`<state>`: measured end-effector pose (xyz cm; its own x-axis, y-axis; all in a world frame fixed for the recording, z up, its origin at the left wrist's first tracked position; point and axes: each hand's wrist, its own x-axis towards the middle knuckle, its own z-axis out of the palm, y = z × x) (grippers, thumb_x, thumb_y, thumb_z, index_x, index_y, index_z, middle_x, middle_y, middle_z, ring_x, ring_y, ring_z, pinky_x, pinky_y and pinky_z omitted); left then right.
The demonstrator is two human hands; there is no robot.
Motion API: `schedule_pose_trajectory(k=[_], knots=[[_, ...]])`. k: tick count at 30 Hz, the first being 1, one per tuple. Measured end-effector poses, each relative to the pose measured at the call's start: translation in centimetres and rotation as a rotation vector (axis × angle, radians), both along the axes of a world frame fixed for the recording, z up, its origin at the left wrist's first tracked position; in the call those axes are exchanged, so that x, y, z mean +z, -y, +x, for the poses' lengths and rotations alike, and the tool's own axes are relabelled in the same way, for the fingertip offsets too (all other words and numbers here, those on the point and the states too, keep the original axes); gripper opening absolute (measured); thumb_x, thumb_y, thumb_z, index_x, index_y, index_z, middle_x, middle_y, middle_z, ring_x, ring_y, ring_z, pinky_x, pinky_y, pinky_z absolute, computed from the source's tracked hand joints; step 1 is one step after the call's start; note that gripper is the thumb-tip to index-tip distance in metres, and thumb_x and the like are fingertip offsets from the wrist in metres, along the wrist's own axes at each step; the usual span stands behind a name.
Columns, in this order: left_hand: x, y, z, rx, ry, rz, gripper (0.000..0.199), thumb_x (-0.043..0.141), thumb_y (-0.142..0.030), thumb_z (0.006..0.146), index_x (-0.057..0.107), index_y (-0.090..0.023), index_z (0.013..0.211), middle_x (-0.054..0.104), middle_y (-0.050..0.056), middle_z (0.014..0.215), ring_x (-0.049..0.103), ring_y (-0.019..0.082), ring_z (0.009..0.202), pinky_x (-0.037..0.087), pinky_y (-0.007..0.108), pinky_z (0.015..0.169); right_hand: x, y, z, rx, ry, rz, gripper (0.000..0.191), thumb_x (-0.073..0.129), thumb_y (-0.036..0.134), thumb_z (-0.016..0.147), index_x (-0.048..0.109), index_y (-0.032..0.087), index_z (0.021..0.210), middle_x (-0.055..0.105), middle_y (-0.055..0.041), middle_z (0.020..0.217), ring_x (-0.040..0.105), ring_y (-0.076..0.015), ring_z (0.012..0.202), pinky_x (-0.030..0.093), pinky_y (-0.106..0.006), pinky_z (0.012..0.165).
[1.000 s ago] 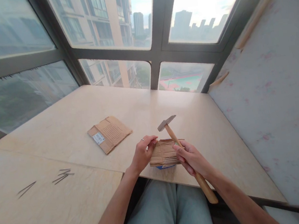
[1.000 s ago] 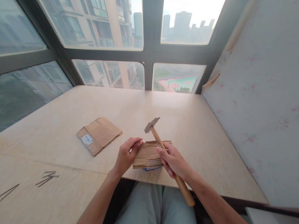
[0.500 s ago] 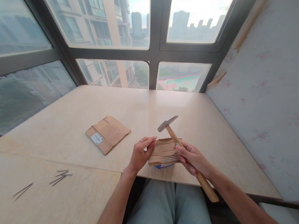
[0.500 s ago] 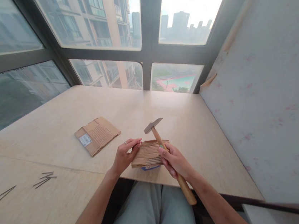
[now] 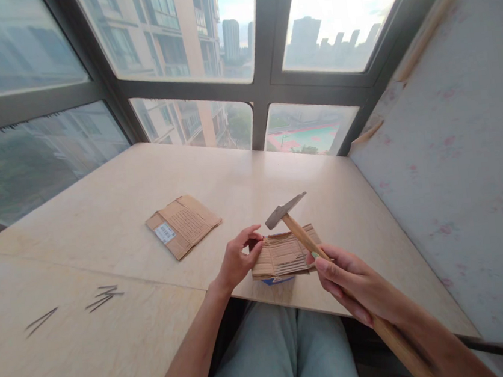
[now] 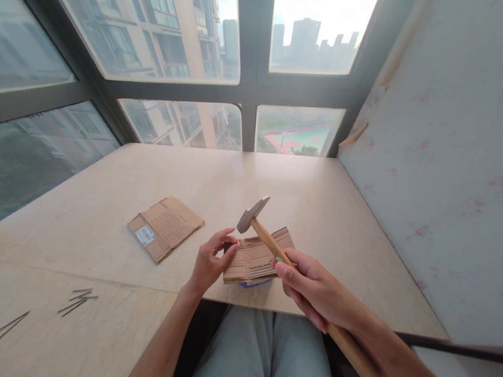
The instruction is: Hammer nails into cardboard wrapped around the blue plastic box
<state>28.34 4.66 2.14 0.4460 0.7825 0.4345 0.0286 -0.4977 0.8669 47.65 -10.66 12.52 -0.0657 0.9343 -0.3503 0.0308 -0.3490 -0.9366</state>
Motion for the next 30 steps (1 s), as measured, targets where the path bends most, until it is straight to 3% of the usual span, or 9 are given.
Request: schedule_pose_trajectory(k=[6, 20, 30], knots=[[0.5, 0.2, -0.1, 0.000, -0.014, -0.054, 0.042, 0.062, -0.023, 0.085, 0.052, -0.017, 0.125, 0.069, 0.003, 0.090, 0.067, 0.013, 0.084, 0.055, 0.025, 0.079, -0.3, 0.5, -0.9, 0.088, 0.121, -0.046, 0.039, 0.047, 0.059, 0.092, 0.045, 0.020, 0.095, 0.043, 0.0105, 0.057, 0.035, -0.0011, 0.026, 0.019, -0.009, 0.023], [0.2, 0.0, 0.0, -0.017, 0.002, -0.058, 0.040, 0.063, -0.028, 0.085, 0.051, -0.018, 0.122, 0.069, 0.003, 0.088, 0.067, 0.013, 0.083, 0.055, 0.025, 0.075, -1.4, -0.2, -1.3, 0.044, 0.019, -0.079, 0.040, 0.052, 0.059, 0.089, 0.043, 0.021, 0.098, 0.037, 0.0123, 0.052, 0.032, -0.0029, 0.025, 0.025, -0.011, 0.021], [0.2, -0.2, -0.1, -0.043, -0.045, -0.054, 0.037, 0.062, -0.028, 0.086, 0.054, -0.018, 0.121, 0.070, 0.004, 0.090, 0.068, 0.014, 0.083, 0.055, 0.026, 0.076, -1.2, -0.1, -1.6, 0.038, 0.168, -0.053, 0.036, 0.047, 0.057, 0.092, 0.042, 0.022, 0.094, 0.039, 0.0109, 0.055, 0.031, -0.0022, 0.026, 0.024, -0.011, 0.022]])
